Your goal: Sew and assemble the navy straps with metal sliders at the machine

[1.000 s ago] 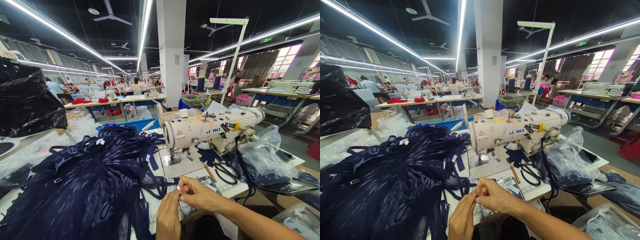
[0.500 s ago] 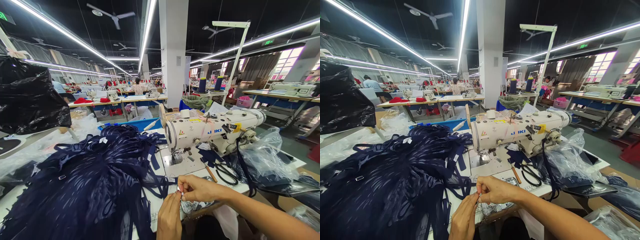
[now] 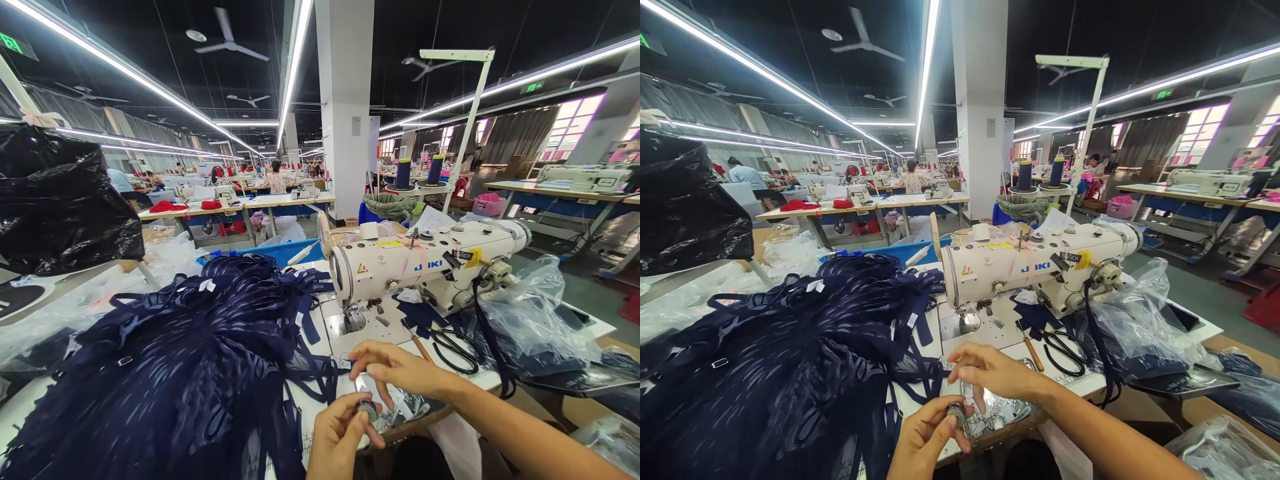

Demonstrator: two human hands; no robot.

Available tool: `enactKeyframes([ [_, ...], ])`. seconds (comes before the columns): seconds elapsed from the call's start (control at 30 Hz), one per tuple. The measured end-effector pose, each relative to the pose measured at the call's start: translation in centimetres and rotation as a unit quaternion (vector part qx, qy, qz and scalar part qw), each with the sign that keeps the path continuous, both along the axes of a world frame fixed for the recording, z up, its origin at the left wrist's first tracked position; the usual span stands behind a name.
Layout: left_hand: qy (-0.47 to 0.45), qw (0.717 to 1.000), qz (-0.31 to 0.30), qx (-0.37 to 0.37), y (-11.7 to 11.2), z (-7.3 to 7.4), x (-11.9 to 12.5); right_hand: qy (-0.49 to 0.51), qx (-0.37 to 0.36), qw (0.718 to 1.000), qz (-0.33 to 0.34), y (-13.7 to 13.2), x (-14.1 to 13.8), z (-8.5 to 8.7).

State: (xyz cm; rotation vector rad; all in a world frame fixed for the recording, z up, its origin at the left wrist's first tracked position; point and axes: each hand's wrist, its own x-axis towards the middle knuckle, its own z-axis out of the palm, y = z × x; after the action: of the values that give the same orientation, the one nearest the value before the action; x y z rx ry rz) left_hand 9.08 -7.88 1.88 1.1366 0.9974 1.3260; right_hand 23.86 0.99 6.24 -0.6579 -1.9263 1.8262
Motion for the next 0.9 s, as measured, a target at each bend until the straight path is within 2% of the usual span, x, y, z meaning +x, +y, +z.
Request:
enactKeyframes([
  [0.1, -0.127, 0.991, 0.005, -0.052, 0.0, 1.1, -0.2, -0.008, -0.056, 0.993, 0.107, -0.3, 0.3, -0.6],
  [0.17, -0.161, 0.985, 0.024, -0.060, 0.0, 1.4, -0.5, -0.019, -0.061, 0.990, 0.129, -0.3, 0.5, -0.9],
  [0.3, -0.194, 0.977, 0.031, -0.085, 0.0, 1.3, -0.8, -0.005, -0.048, 0.995, 0.088, -0.2, 0.9, -0.9],
  [0.53, -0.237, 0.960, -0.011, -0.148, 0.3, 0.0, -1.2, 0.057, -0.055, 0.997, -0.017, -0.4, 0.4, -0.3],
  [0.9, -0.265, 0.944, -0.054, -0.190, 0.5, -1.6, -0.4, 0.064, -0.028, 0.997, -0.025, -1.1, 0.0, 1.6],
])
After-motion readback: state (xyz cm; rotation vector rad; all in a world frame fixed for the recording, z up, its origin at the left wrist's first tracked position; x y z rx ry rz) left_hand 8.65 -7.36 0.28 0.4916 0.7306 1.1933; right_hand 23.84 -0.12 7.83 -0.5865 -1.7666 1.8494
